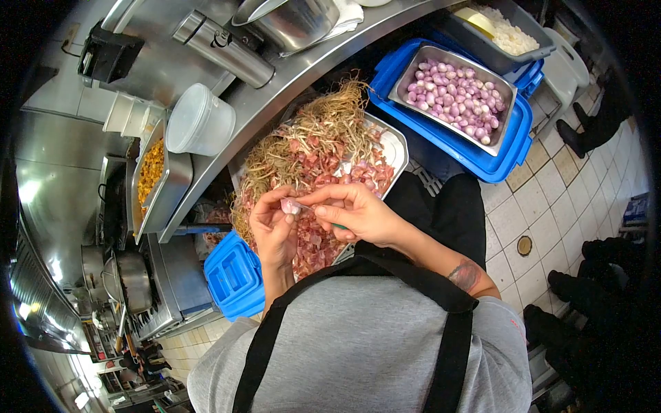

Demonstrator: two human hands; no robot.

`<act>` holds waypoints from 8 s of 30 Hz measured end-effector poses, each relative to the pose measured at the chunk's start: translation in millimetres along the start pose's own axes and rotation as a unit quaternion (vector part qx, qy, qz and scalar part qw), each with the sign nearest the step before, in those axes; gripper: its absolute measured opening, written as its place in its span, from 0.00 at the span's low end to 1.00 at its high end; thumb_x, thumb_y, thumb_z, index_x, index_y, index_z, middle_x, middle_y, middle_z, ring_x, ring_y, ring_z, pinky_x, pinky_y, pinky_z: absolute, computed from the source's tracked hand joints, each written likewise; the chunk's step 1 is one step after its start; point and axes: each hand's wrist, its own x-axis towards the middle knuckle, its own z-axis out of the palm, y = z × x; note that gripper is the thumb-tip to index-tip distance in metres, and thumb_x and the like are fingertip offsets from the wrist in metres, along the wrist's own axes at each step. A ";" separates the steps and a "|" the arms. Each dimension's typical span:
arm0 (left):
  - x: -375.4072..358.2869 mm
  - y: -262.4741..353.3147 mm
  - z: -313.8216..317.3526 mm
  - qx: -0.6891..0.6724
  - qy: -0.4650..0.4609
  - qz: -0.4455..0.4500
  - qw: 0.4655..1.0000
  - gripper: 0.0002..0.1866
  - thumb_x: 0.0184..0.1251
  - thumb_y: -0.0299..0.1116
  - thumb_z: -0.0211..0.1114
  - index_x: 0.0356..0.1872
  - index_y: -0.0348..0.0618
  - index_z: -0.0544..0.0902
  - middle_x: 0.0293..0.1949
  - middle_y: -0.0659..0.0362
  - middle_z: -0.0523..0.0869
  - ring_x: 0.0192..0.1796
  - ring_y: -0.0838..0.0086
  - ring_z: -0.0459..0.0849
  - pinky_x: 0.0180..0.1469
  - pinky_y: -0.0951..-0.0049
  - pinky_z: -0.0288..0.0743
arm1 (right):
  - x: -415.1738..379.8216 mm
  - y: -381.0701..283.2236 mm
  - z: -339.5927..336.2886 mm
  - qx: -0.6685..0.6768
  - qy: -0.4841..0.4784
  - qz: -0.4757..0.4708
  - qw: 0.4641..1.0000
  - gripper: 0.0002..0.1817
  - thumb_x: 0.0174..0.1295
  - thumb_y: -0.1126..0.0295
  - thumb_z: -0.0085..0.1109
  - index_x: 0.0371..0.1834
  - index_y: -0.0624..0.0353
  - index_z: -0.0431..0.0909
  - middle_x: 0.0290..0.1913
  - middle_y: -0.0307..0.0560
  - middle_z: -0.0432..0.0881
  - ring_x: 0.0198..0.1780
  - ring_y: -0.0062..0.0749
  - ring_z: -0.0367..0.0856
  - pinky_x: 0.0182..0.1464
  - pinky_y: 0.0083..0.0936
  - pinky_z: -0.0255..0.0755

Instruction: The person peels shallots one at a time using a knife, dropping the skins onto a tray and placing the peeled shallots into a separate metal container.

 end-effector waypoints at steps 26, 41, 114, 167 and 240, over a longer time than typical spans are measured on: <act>0.4 10.9 0.9 0.065 -0.005 0.052 0.996 0.22 0.46 0.10 0.66 0.47 0.31 0.78 0.51 0.54 0.73 0.51 0.71 0.77 0.53 0.74 0.76 | 1.6 -6.0 12.8 -0.444 0.074 -0.251 0.857 0.19 0.56 0.75 0.59 0.53 0.60 0.77 0.43 0.50 0.83 0.37 0.33 0.82 0.40 0.23 0.73; -6.8 0.6 0.7 -0.039 -0.021 0.027 0.999 0.23 0.51 0.16 0.66 0.52 0.31 0.75 0.53 0.48 0.76 0.52 0.68 0.78 0.56 0.68 0.73 | 2.4 -6.0 2.7 -0.045 0.070 -0.023 0.996 0.17 0.67 0.71 0.50 0.58 0.56 0.73 0.25 0.35 0.74 0.19 0.10 0.65 0.19 0.09 0.58; -0.1 9.6 0.5 0.046 -0.061 0.014 0.997 0.23 0.45 0.12 0.68 0.47 0.33 0.79 0.51 0.54 0.74 0.49 0.72 0.78 0.53 0.73 0.75 | -0.1 -9.0 -6.5 -0.106 0.036 -0.004 0.994 0.17 0.65 0.73 0.51 0.57 0.59 0.74 0.27 0.36 0.78 0.21 0.11 0.69 0.24 0.11 0.64; 3.8 4.6 -2.9 0.116 -0.039 0.054 0.991 0.21 0.48 0.13 0.66 0.48 0.32 0.79 0.52 0.52 0.74 0.54 0.69 0.75 0.55 0.71 0.72 | -2.1 -8.5 1.9 -0.329 0.123 -0.152 0.924 0.16 0.61 0.75 0.55 0.52 0.62 0.76 0.39 0.43 0.82 0.36 0.20 0.79 0.39 0.18 0.71; 57.2 -80.0 -92.2 0.606 0.128 0.110 0.778 0.08 0.52 0.21 0.63 0.35 0.33 0.81 0.35 0.50 0.81 0.37 0.57 0.81 0.41 0.66 0.74 | 5.6 31.6 -59.6 -0.558 0.245 -0.118 0.784 0.16 0.57 0.77 0.53 0.50 0.61 0.76 0.40 0.57 0.77 0.44 0.48 0.77 0.49 0.34 0.69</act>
